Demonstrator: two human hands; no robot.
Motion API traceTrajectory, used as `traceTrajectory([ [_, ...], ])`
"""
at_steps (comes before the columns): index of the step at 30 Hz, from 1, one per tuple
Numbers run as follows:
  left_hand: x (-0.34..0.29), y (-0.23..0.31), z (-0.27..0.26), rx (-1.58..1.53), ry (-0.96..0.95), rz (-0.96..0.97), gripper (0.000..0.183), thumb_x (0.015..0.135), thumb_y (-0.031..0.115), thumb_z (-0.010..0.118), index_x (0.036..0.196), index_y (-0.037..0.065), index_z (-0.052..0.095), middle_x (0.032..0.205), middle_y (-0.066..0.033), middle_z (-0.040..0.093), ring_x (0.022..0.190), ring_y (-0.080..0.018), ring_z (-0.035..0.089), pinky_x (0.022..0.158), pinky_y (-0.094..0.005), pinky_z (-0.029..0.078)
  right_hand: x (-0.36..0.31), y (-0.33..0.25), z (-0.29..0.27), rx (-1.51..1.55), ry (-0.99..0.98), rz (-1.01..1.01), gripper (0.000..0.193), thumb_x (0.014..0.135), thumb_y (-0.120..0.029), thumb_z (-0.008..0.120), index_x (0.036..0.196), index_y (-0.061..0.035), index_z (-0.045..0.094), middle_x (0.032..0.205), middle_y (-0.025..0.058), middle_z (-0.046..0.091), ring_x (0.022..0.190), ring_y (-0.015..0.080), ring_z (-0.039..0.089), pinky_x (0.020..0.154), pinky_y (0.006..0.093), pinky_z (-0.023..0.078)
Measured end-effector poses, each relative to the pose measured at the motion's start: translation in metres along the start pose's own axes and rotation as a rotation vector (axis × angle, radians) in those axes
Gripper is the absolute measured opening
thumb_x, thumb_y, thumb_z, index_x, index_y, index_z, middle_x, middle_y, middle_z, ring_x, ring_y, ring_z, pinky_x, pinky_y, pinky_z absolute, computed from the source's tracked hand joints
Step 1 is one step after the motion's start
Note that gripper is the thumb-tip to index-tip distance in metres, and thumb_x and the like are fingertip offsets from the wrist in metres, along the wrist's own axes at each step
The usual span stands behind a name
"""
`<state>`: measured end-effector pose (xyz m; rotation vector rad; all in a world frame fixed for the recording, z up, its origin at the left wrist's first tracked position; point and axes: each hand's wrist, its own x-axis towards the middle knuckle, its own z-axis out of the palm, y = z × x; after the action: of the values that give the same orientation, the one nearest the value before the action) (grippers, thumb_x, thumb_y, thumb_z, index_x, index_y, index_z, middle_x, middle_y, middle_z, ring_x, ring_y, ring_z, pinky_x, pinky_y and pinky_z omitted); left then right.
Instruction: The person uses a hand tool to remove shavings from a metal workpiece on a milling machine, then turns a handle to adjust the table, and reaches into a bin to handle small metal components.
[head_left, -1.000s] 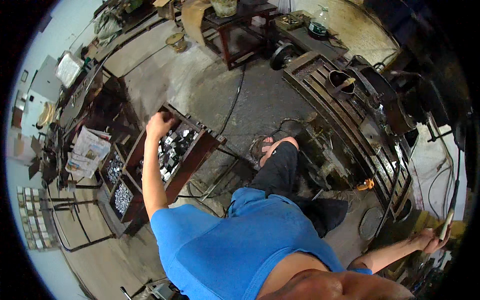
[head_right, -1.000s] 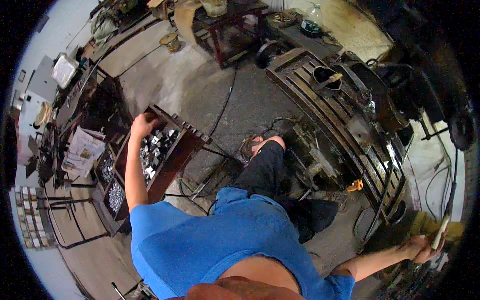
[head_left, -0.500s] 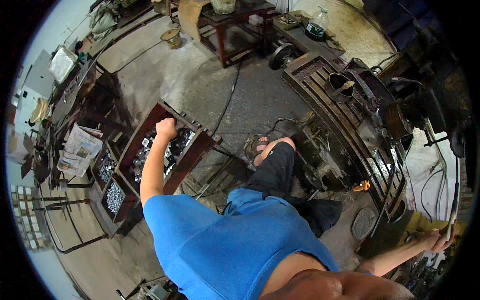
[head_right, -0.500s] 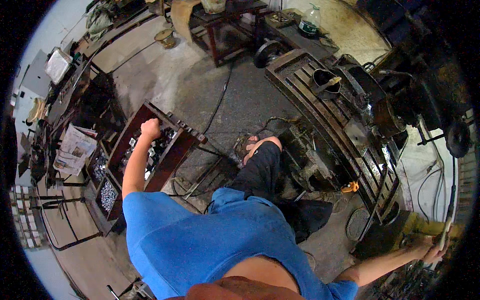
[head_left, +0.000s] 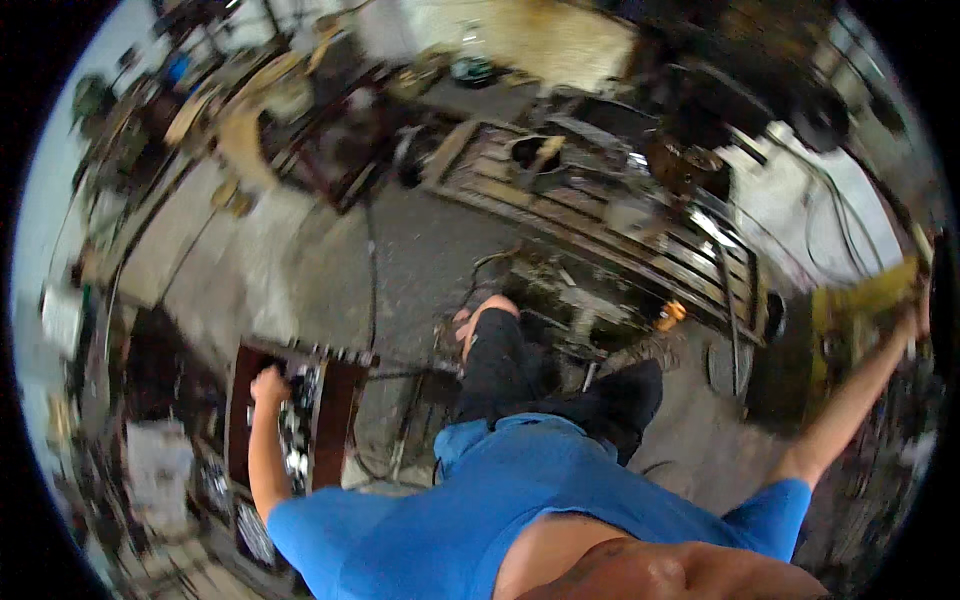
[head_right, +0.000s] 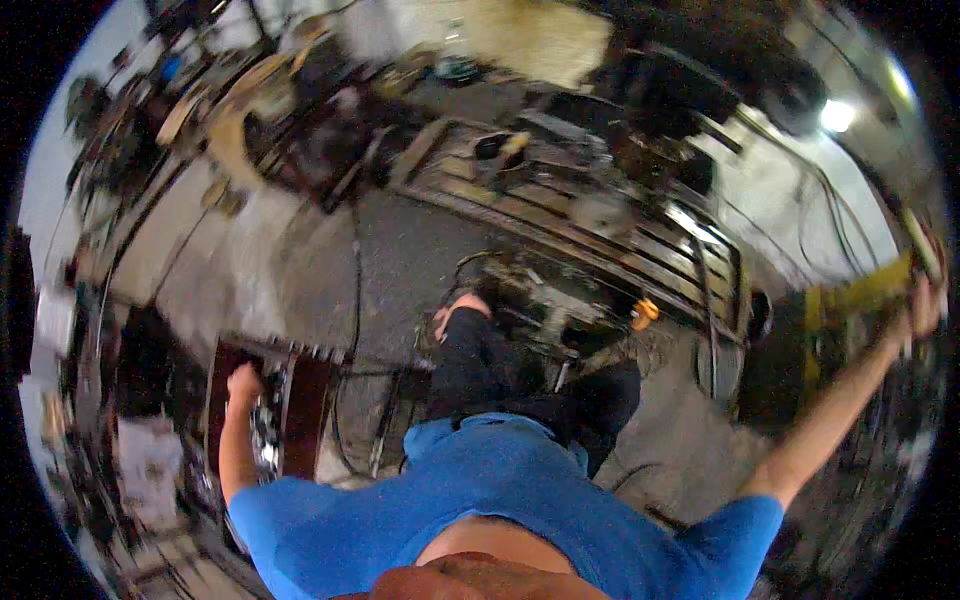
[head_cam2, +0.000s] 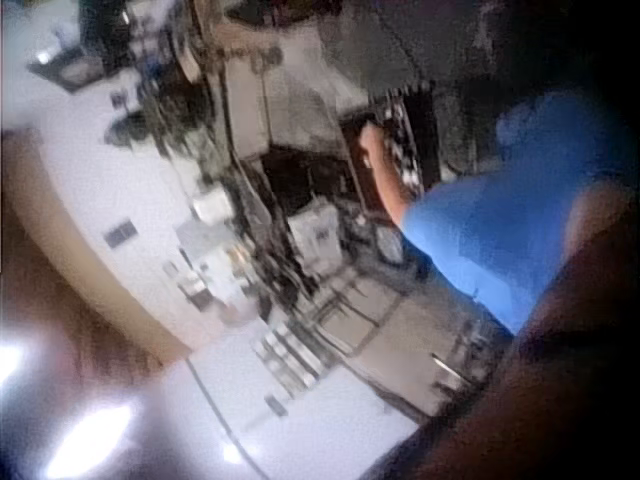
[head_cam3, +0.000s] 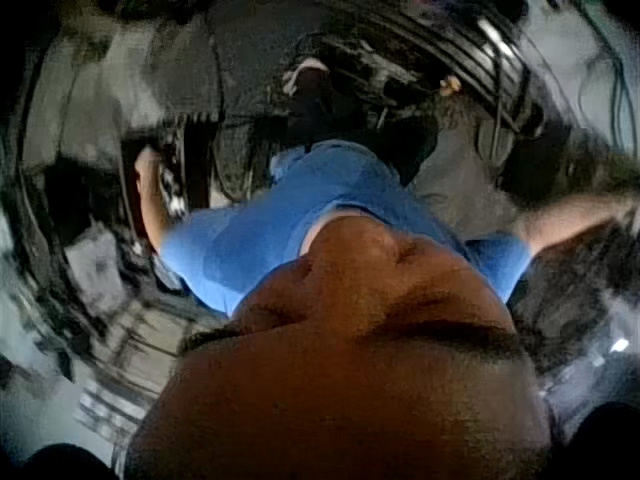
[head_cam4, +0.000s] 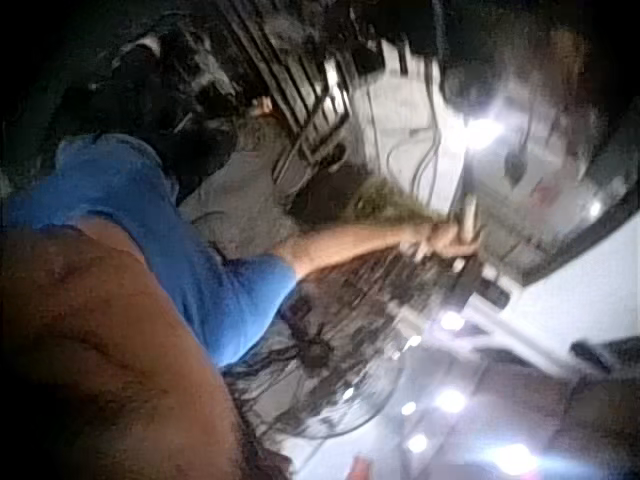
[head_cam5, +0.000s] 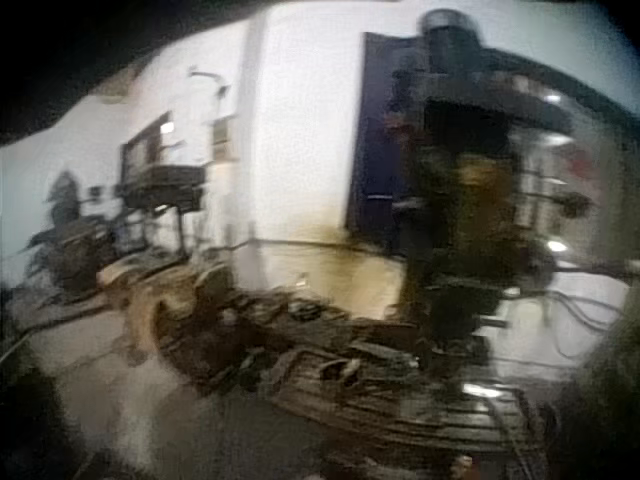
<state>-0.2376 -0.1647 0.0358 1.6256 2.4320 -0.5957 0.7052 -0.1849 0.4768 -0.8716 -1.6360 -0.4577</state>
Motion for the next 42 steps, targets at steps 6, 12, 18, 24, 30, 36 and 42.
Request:
traceTrajectory([
  [6,0.010,-0.010,0.012,-0.007,0.090,-0.046,0.030,0.065,0.026,0.065,0.086,0.006,0.057,0.093,-0.0149,0.061,0.089,-0.0320,0.059,0.074,-0.0422,0.048,-0.121,-0.077,0.080,-0.152,0.373,0.049,0.049,0.059,-0.001,0.037,0.105,0.0118,0.050,0.101,0.0201,0.055,0.089,0.0276,0.055,0.084,0.0379,0.043],
  [12,-0.015,-0.051,-0.006,-0.979,0.421,-0.173,0.026,0.072,0.021,0.067,0.080,-0.002,0.057,0.080,-0.0114,0.061,0.075,-0.0228,0.060,0.066,-0.0336,0.050,-0.328,-0.052,0.163,0.353,-0.242,1.232,0.040,0.067,0.000,0.045,0.106,0.0044,0.055,0.093,0.0104,0.060,0.082,0.0172,0.058,0.069,0.0270,0.045],
  [18,-0.056,0.041,-0.126,-2.109,0.357,0.119,0.039,0.078,0.003,0.059,0.113,-0.007,0.044,0.099,-0.0147,0.058,0.089,-0.0286,0.059,0.079,-0.0374,0.048,-0.463,0.034,0.221,0.480,-0.382,1.787,0.031,0.076,-0.021,0.054,0.104,-0.0071,0.054,0.103,-0.0022,0.053,0.095,0.0103,0.048,0.073,0.0283,0.040],
  [24,-0.032,0.110,-0.145,-2.308,0.124,0.471,0.032,0.071,-0.006,0.060,0.100,0.000,0.045,0.086,-0.0121,0.056,0.083,-0.0254,0.059,0.085,-0.0475,0.047,-0.548,0.088,0.223,0.122,-0.246,1.196,0.020,0.074,-0.019,0.055,0.087,-0.0054,0.051,0.080,0.0036,0.053,0.064,0.0135,0.051,0.052,0.0284,0.041],
  [30,-0.030,0.142,-0.150,-2.248,0.043,0.535,0.037,0.071,-0.005,0.061,0.103,-0.004,0.045,0.095,-0.0128,0.050,0.085,-0.0284,0.059,0.082,-0.0444,0.049,-0.436,0.004,0.226,0.746,0.134,1.122,0.023,0.076,-0.009,0.057,0.097,-0.0013,0.050,0.075,0.0061,0.054,0.049,0.0147,0.050,0.046,0.0279,0.046],
  [36,-0.010,0.186,-0.143,-2.253,-0.151,0.568,0.033,0.075,0.001,0.062,0.104,-0.005,0.047,0.093,-0.0121,0.052,0.082,-0.0305,0.060,0.078,-0.0435,0.049,-0.330,-0.075,0.249,0.607,-0.702,0.801,0.057,0.065,-0.017,0.066,0.116,-0.0020,0.045,0.115,0.0108,0.050,0.093,0.0247,0.053,0.063,0.0348,0.049],
  [42,-0.016,0.234,-0.119,-2.336,-0.264,0.474,0.019,0.083,0.012,0.055,0.093,-0.003,0.048,0.080,-0.0112,0.055,0.076,-0.0315,0.061,0.071,-0.0455,0.052,-0.254,-0.187,0.352,0.251,-1.287,0.454,0.044,0.054,-0.017,0.060,0.094,0.0008,0.054,0.093,0.0214,0.057,0.084,0.0374,0.057,0.073,0.0419,0.046],
])
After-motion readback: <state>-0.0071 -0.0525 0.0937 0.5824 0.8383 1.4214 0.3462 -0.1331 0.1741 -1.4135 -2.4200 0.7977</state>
